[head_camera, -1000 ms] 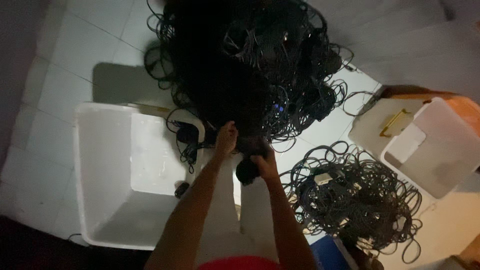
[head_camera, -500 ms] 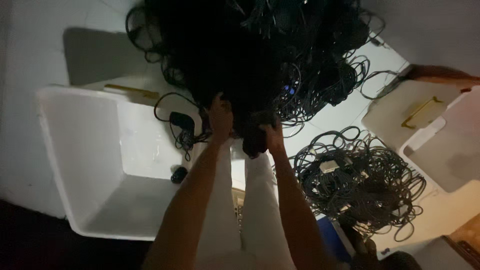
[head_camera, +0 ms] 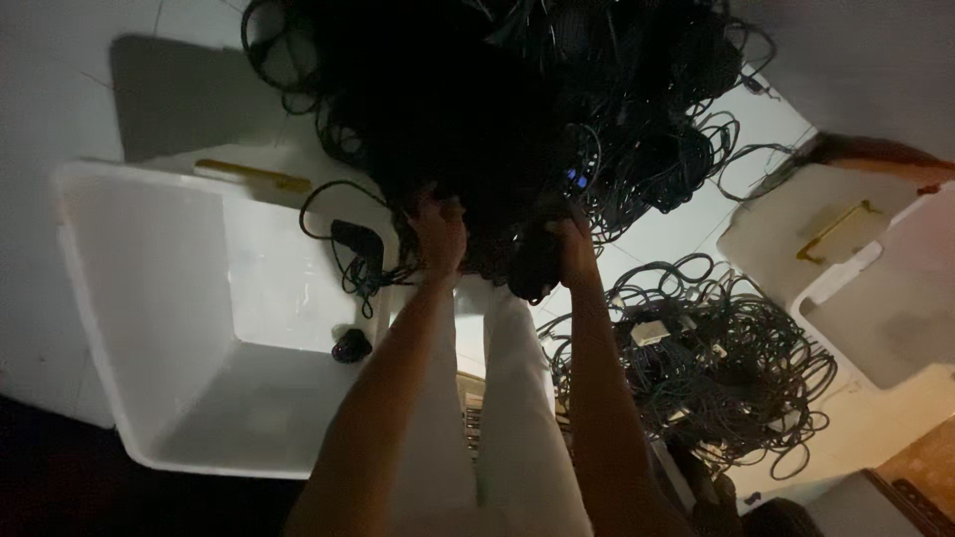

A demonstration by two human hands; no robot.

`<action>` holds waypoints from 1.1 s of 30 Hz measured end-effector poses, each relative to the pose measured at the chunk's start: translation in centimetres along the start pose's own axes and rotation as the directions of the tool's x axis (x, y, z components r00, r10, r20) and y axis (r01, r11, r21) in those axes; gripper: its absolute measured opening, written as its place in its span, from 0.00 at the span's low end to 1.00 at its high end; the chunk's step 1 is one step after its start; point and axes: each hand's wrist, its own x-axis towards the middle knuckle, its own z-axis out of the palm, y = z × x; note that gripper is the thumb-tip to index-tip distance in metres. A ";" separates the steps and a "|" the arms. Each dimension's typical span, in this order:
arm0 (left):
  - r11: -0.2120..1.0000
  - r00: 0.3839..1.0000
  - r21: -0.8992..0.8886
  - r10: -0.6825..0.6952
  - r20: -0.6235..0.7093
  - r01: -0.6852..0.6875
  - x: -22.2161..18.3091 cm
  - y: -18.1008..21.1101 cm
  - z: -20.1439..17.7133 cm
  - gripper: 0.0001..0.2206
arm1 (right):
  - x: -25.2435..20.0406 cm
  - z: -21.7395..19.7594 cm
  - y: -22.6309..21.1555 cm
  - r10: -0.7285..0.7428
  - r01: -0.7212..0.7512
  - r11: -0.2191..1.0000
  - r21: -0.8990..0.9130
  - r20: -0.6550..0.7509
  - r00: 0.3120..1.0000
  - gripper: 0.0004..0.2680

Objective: The person untangles a large pile of black cables on the floor by hand, pulling individual strands and winding them together.

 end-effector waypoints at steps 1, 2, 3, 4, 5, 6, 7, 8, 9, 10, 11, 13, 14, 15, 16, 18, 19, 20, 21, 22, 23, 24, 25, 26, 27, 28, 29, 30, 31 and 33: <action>0.992 0.992 0.039 0.124 -0.018 -0.123 0.6 -0.8 0.5 0.19 | 0.4 0.0 0.5 0.003 -0.003 1.000 -0.031 -0.022 1.000 0.15; 0.966 0.968 0.079 0.249 -0.029 -0.246 1.0 -1.0 1.0 0.20 | 0.8 -0.1 0.9 0.002 -0.005 0.998 -0.063 -0.045 0.999 0.14; 0.924 0.928 0.120 0.370 -0.035 -0.364 1.5 -1.3 1.5 0.20 | 1.0 -0.2 1.3 -0.029 0.030 0.999 -0.031 0.018 0.999 0.14; 0.880 0.890 0.165 0.456 -0.026 -0.446 2.4 -1.6 1.9 0.18 | 1.2 0.0 1.6 -0.063 0.063 0.998 0.001 0.081 0.995 0.14; 0.827 0.844 0.208 0.536 -0.013 -0.523 3.3 -1.7 2.1 0.17 | 1.3 0.1 2.0 -0.099 0.095 0.995 0.036 0.143 0.985 0.14; 0.764 0.789 0.249 0.614 0.004 -0.595 4.2 -1.8 2.4 0.15 | 1.6 0.3 2.5 -0.098 0.103 0.994 -0.038 0.121 0.988 0.14; 0.879 0.882 -0.090 0.471 0.018 -0.468 4.8 -2.0 2.6 0.15 | 1.9 0.6 3.1 -0.099 0.110 0.988 -0.111 0.098 0.990 0.14; 0.871 0.939 -0.412 0.331 0.095 -0.266 5.2 -2.3 2.9 0.15 | 2.3 0.8 3.5 -0.104 0.116 0.976 -0.183 0.073 0.992 0.13; 0.746 0.952 -0.666 0.214 0.220 -0.014 5.5 -2.4 3.1 0.15 | 2.5 0.7 3.7 -0.450 0.506 0.783 -0.363 0.231 0.862 0.13; 0.854 0.930 -0.491 0.304 0.208 -0.169 5.8 -2.4 3.0 0.10 | 2.5 0.9 3.7 -0.493 0.566 0.722 -0.399 0.277 0.824 0.13; 0.901 0.896 -0.288 0.389 0.213 -0.323 6.2 -2.5 2.7 0.10 | 2.5 1.5 3.5 -0.545 0.629 0.661 -0.409 0.315 0.777 0.13; 0.849 0.893 -0.455 0.397 0.215 -0.268 6.4 -1.7 2.7 0.11 | 1.6 2.7 2.5 -0.178 0.215 0.945 -0.245 0.166 0.970 0.13; 0.647 0.919 -0.762 0.323 0.227 -0.039 6.3 -0.9 2.9 0.06 | 1.5 3.4 1.8 -0.046 0.068 0.980 -0.188 0.117 0.992 0.14; 0.318 0.928 -0.930 0.257 0.270 0.183 6.0 0.2 2.8 0.03 | 1.4 3.8 1.1 0.008 0.009 0.986 -0.164 0.101 0.995 0.14; 0.312 0.943 -0.927 0.186 0.276 0.210 5.6 0.9 2.6 0.01 | 1.4 4.0 0.6 0.008 0.008 0.987 -0.163 0.099 0.995 0.14; 0.291 0.958 -0.921 0.039 0.283 0.260 4.7 1.1 2.4 0.05 | 2.0 4.1 0.2 0.005 0.007 0.984 -0.180 0.062 0.998 0.13; 0.327 0.955 -0.908 0.050 0.294 0.262 4.6 0.7 2.5 0.03 | 2.7 3.9 0.2 -0.021 0.029 0.978 -0.205 0.039 0.999 0.13; 0.360 0.951 -0.895 0.060 0.304 0.263 4.7 -0.1 2.7 0.04 | 3.6 3.6 0.5 -0.046 0.049 0.972 -0.230 0.017 0.999 0.12; 0.393 0.947 -0.881 0.070 0.313 0.262 5.0 -1.2 3.1 0.06 | 4.8 3.3 0.7 -0.318 0.309 0.773 -0.554 0.083 0.944 0.11; 0.308 0.928 -0.917 0.191 0.320 0.253 5.2 -2.4 3.3 0.06 | 6.0 3.1 0.7 -0.519 0.486 0.410 -0.772 0.241 0.820 0.09; 0.218 0.899 -0.943 0.309 0.310 0.251 5.2 -3.0 3.4 0.07 | 7.0 3.0 0.6 -0.605 0.546 -0.040 -0.837 0.455 0.654 0.08; 0.128 0.859 -0.958 0.425 0.285 0.255 5.3 -3.5 3.4 0.08 | 8.1 3.6 0.3 -0.558 0.481 0.364 -0.797 0.226 0.798 0.10; 0.105 0.849 -0.955 0.439 0.294 0.277 5.3 -4.0 3.5 0.05 | 9.4 4.7 0.0 -0.403 0.334 0.708 -0.623 0.032 0.915 0.13; 0.082 0.839 -0.951 0.451 0.304 0.300 5.2 -4.5 3.6 0.03 | 10.5 5.6 -0.4 -0.166 0.124 0.931 -0.343 -0.096 0.982 0.16; 0.060 0.829 -0.945 0.463 0.313 0.322 5.2 -4.9 3.7 0.02 | 11.3 5.9 -0.9 -0.172 0.112 0.919 -0.379 -0.128 0.977 0.16; 0.197 0.891 -0.933 0.290 0.350 0.302 5.2 -5.2 3.7 0.04 | 12.1 6.1 -1.2 -0.179 0.100 0.905 -0.413 -0.158 0.971 0.17; 0.329 0.931 -0.896 0.106 0.348 0.297 5.0 -5.5 3.9 0.09 | 13.0 6.3 -1.3 -0.187 0.086 0.890 -0.447 -0.187 0.964 0.17; 0.451 0.948 -0.837 -0.078 0.310 0.311 4.9 -5.8 4.0 0.14 | 13.8 6.5 -1.2 -0.292 0.124 0.817 -0.563 -0.219 0.931 0.19; 0.438 0.954 -0.851 -0.063 0.293 0.290 4.8 -6.0 4.0 0.15 | 14.4 6.8 -0.8 -0.398 0.150 0.725 -0.672 -0.231 0.888 0.21; 0.410 0.965 -0.877 -0.036 0.258 0.250 4.8 -5.8 4.1 0.20 | 14.5 7.1 -0.5 -0.437 0.152 0.694 -0.704 -0.244 0.866 0.23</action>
